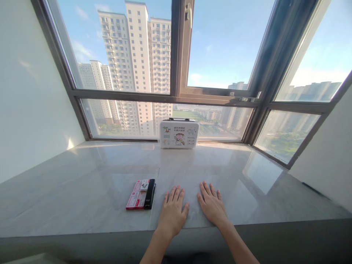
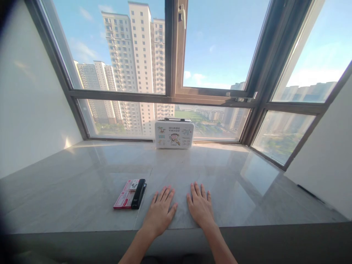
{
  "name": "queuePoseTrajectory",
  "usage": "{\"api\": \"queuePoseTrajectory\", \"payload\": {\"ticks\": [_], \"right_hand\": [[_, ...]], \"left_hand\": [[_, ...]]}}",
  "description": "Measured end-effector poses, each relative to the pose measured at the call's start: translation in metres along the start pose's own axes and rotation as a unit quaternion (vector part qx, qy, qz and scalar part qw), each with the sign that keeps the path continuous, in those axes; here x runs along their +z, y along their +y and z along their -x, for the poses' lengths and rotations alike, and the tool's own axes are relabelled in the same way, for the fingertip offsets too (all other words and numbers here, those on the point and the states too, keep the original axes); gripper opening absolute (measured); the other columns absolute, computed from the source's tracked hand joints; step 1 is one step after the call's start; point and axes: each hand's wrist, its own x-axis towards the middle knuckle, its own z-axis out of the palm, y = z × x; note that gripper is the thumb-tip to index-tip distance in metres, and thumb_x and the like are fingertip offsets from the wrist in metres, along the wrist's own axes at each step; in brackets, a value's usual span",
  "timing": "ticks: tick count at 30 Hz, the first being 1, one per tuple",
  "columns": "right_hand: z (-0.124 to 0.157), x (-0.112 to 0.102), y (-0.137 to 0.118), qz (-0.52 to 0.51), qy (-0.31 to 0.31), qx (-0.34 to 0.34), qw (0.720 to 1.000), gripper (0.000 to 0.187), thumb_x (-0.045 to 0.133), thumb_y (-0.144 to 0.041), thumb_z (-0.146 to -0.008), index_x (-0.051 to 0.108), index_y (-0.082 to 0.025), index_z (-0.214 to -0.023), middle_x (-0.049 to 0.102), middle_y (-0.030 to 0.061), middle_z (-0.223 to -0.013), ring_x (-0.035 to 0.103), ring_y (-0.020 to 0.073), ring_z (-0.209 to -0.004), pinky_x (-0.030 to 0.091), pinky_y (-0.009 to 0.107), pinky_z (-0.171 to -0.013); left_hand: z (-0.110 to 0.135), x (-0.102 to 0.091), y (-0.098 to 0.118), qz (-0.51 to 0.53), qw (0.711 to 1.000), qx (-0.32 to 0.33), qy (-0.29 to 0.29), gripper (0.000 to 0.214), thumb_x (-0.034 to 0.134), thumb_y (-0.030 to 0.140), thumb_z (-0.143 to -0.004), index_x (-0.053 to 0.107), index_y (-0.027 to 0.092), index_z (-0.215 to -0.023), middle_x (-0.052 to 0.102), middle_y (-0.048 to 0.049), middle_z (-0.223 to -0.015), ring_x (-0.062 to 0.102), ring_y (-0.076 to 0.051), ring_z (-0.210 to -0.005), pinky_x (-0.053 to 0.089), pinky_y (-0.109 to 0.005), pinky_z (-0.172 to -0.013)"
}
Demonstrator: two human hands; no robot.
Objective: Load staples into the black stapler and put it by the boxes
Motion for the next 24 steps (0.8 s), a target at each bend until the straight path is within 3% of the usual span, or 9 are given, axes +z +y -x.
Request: {"api": "queuePoseTrajectory", "payload": {"ticks": [24], "right_hand": [[0.0065, -0.0049, -0.0031, -0.001, 0.004, 0.004, 1.0, 0.06, 0.027, -0.045, -0.1, 0.026, -0.027, -0.158, 0.019, 0.0005, -0.164, 0.007, 0.0283, -0.152, 0.003, 0.053, -0.12]], "left_hand": [[0.0, -0.0042, 0.0039, -0.006, 1.0, -0.005, -0.007, 0.059, 0.025, 0.055, -0.101, 0.033, 0.032, -0.155, 0.024, 0.0001, -0.163, 0.018, -0.025, -0.151, 0.017, -0.052, -0.123]]}}
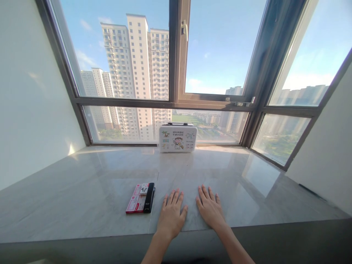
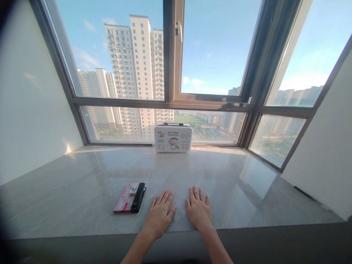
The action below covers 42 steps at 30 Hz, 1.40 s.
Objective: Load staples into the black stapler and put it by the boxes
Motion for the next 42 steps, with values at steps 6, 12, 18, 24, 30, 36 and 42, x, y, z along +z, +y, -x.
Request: {"api": "queuePoseTrajectory", "payload": {"ticks": [6, 12, 18, 24, 30, 36, 42], "right_hand": [[0.0002, 0.0, -0.0008, 0.002, 0.003, 0.001, 1.0, 0.061, 0.027, -0.046, -0.1, 0.026, -0.028, -0.158, 0.021, 0.0005, -0.164, 0.009, 0.0285, -0.152, 0.005, 0.053, -0.12], [0.0003, 0.003, 0.0011, 0.009, 0.011, 0.0, 1.0, 0.06, 0.027, -0.045, -0.1, 0.028, -0.029, -0.158, 0.022, -0.0002, -0.163, 0.01, 0.0285, -0.151, 0.005, 0.053, -0.12], [0.0009, 0.0029, 0.0004, 0.002, 0.008, 0.0, 1.0, 0.06, 0.027, -0.046, -0.101, 0.026, -0.029, -0.158, 0.021, 0.0004, -0.164, 0.009, 0.0286, -0.151, 0.004, 0.053, -0.12], [0.0015, 0.0026, -0.0001, 0.006, 0.006, 0.0, 1.0, 0.06, 0.027, -0.046, -0.1, 0.027, -0.028, -0.158, 0.021, 0.0002, -0.164, 0.01, 0.0285, -0.151, 0.005, 0.052, -0.12], [0.0022, 0.0006, -0.0012, 0.008, 0.002, 0.002, 1.0, 0.06, 0.026, -0.045, -0.1, 0.027, -0.028, -0.158, 0.02, 0.0003, -0.164, 0.009, 0.0284, -0.151, 0.005, 0.052, -0.12], [0.0025, 0.0003, -0.0017, 0.013, -0.002, -0.001, 1.0, 0.06, 0.026, -0.043, -0.101, 0.026, -0.027, -0.158, 0.019, 0.0014, -0.164, 0.008, 0.0286, -0.152, 0.005, 0.054, -0.12], [0.0042, -0.0008, -0.002, 0.013, 0.003, 0.0, 1.0, 0.059, 0.027, -0.044, -0.101, 0.028, -0.028, -0.158, 0.02, 0.0003, -0.164, 0.009, 0.0285, -0.151, 0.006, 0.052, -0.12]], "left_hand": [[-0.0004, 0.0013, -0.0007, 0.009, 1.0, 0.0, 0.009, 0.058, 0.027, 0.054, -0.1, 0.035, 0.033, -0.154, 0.026, 0.0003, -0.163, 0.02, -0.025, -0.151, 0.016, -0.053, -0.123], [-0.0005, 0.0013, 0.0001, 0.003, 1.0, 0.003, 0.005, 0.058, 0.028, 0.052, -0.1, 0.035, 0.033, -0.154, 0.025, 0.0001, -0.163, 0.02, -0.025, -0.151, 0.016, -0.053, -0.123], [-0.0004, 0.0014, -0.0005, 0.005, 1.0, 0.0, 0.009, 0.059, 0.025, 0.056, -0.1, 0.035, 0.032, -0.154, 0.025, -0.0003, -0.163, 0.02, -0.024, -0.151, 0.016, -0.052, -0.123], [0.0002, 0.0015, -0.0012, 0.002, 1.0, -0.001, 0.005, 0.06, 0.024, 0.058, -0.101, 0.034, 0.033, -0.154, 0.025, 0.0001, -0.163, 0.019, -0.024, -0.151, 0.016, -0.051, -0.123], [-0.0001, 0.002, -0.0012, -0.009, 1.0, 0.001, 0.002, 0.061, 0.023, 0.058, -0.101, 0.032, 0.032, -0.155, 0.024, -0.0001, -0.163, 0.019, -0.024, -0.151, 0.016, -0.051, -0.123], [-0.0001, 0.0034, -0.0018, -0.017, 1.0, -0.004, 0.001, 0.062, 0.02, 0.061, -0.101, 0.029, 0.033, -0.156, 0.022, 0.0014, -0.164, 0.018, -0.022, -0.151, 0.015, -0.049, -0.124], [0.0002, 0.0032, -0.0016, -0.012, 1.0, -0.006, -0.001, 0.062, 0.021, 0.06, -0.101, 0.029, 0.033, -0.156, 0.023, 0.0006, -0.164, 0.017, -0.024, -0.151, 0.014, -0.05, -0.124]]}}
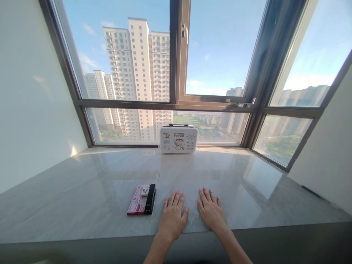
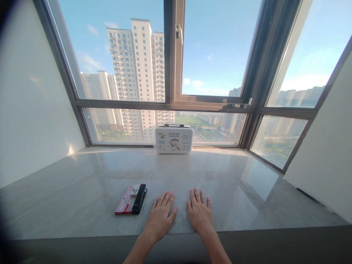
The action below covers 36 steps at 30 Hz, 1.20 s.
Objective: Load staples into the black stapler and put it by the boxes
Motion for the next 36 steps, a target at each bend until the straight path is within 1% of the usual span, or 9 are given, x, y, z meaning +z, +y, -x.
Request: {"api": "queuePoseTrajectory", "payload": {"ticks": [10, 21, 27, 36], "right_hand": [[0.001, 0.003, 0.001, -0.007, 0.019, -0.012, 1.0, 0.059, 0.027, -0.044, -0.101, 0.03, -0.026, -0.157, 0.023, 0.0034, -0.163, 0.013, 0.0293, -0.151, 0.008, 0.054, -0.12], [0.003, 0.005, 0.001, 0.009, 0.012, -0.017, 1.0, 0.06, 0.026, -0.044, -0.101, 0.028, -0.026, -0.158, 0.02, 0.0035, -0.164, 0.01, 0.03, -0.151, 0.007, 0.056, -0.119], [0.005, 0.004, 0.0, 0.013, 0.013, -0.02, 1.0, 0.06, 0.025, -0.044, -0.101, 0.03, -0.025, -0.157, 0.019, 0.0038, -0.164, 0.009, 0.0301, -0.151, 0.006, 0.055, -0.119], [0.01, 0.001, -0.001, 0.024, -0.001, -0.02, 1.0, 0.06, 0.025, -0.045, -0.101, 0.026, -0.026, -0.158, 0.016, 0.0029, -0.165, 0.005, 0.0302, -0.152, 0.004, 0.055, -0.12]], "left_hand": [[0.001, -0.002, -0.001, 0.008, 1.0, 0.004, 0.003, 0.061, 0.023, 0.06, -0.101, 0.03, 0.033, -0.156, 0.022, 0.001, -0.164, 0.017, -0.023, -0.151, 0.016, -0.05, -0.124], [0.001, 0.0, -0.001, 0.011, 1.0, -0.001, 0.004, 0.062, 0.022, 0.061, -0.101, 0.029, 0.033, -0.156, 0.022, 0.0019, -0.164, 0.017, -0.022, -0.151, 0.015, -0.049, -0.124], [0.002, -0.005, 0.001, 0.0, 1.0, -0.001, -0.001, 0.061, 0.023, 0.058, -0.101, 0.029, 0.032, -0.156, 0.022, 0.0019, -0.164, 0.016, -0.024, -0.152, 0.015, -0.049, -0.124], [0.001, -0.009, 0.004, 0.01, 1.0, -0.006, -0.002, 0.061, 0.023, 0.058, -0.101, 0.032, 0.031, -0.155, 0.025, 0.0005, -0.163, 0.017, -0.024, -0.151, 0.015, -0.049, -0.124]]}}
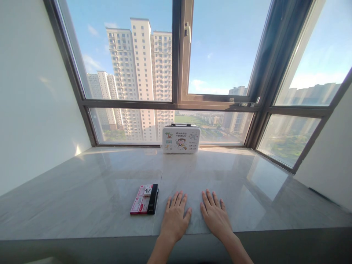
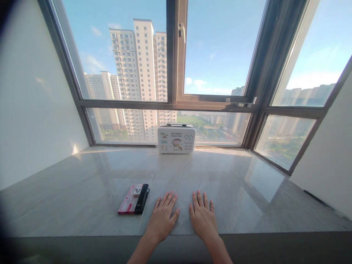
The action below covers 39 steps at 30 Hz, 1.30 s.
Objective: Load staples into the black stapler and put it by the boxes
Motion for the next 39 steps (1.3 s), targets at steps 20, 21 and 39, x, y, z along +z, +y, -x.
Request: {"api": "queuePoseTrajectory", "payload": {"ticks": [20, 21, 39], "right_hand": [[0.043, -0.02, -0.02, -0.019, -0.006, 0.028, 0.999, 0.058, 0.031, -0.043, -0.099, 0.034, -0.028, -0.156, 0.026, 0.0021, -0.162, 0.019, 0.0297, -0.149, 0.014, 0.053, -0.119], [0.045, -0.024, -0.024, -0.035, -0.016, 0.03, 0.999, 0.058, 0.034, -0.044, -0.098, 0.039, -0.028, -0.154, 0.032, 0.0034, -0.16, 0.025, 0.0305, -0.147, 0.019, 0.051, -0.118], [-0.067, -0.048, -0.192, -0.23, -0.023, -0.156, 0.96, 0.047, 0.064, -0.038, -0.086, 0.059, -0.018, -0.128, 0.062, 0.0107, -0.118, 0.055, 0.0275, -0.11, 0.042, 0.036, -0.096]], "left_hand": [[0.0, 0.005, -0.006, 0.015, 1.0, 0.016, 0.007, 0.061, 0.026, 0.056, -0.101, 0.034, 0.028, -0.154, 0.024, -0.0025, -0.163, 0.018, -0.025, -0.151, 0.013, -0.053, -0.124], [0.001, 0.005, -0.007, 0.018, 1.0, 0.019, 0.004, 0.061, 0.026, 0.057, -0.101, 0.034, 0.028, -0.154, 0.024, -0.0029, -0.163, 0.017, -0.026, -0.151, 0.013, -0.053, -0.124], [0.08, -0.042, -0.024, 0.17, 0.983, 0.04, -0.053, 0.035, 0.039, 0.032, -0.099, 0.065, 0.03, -0.122, 0.066, -0.0027, -0.128, 0.056, -0.024, -0.124, 0.035, -0.043, -0.115]]}}
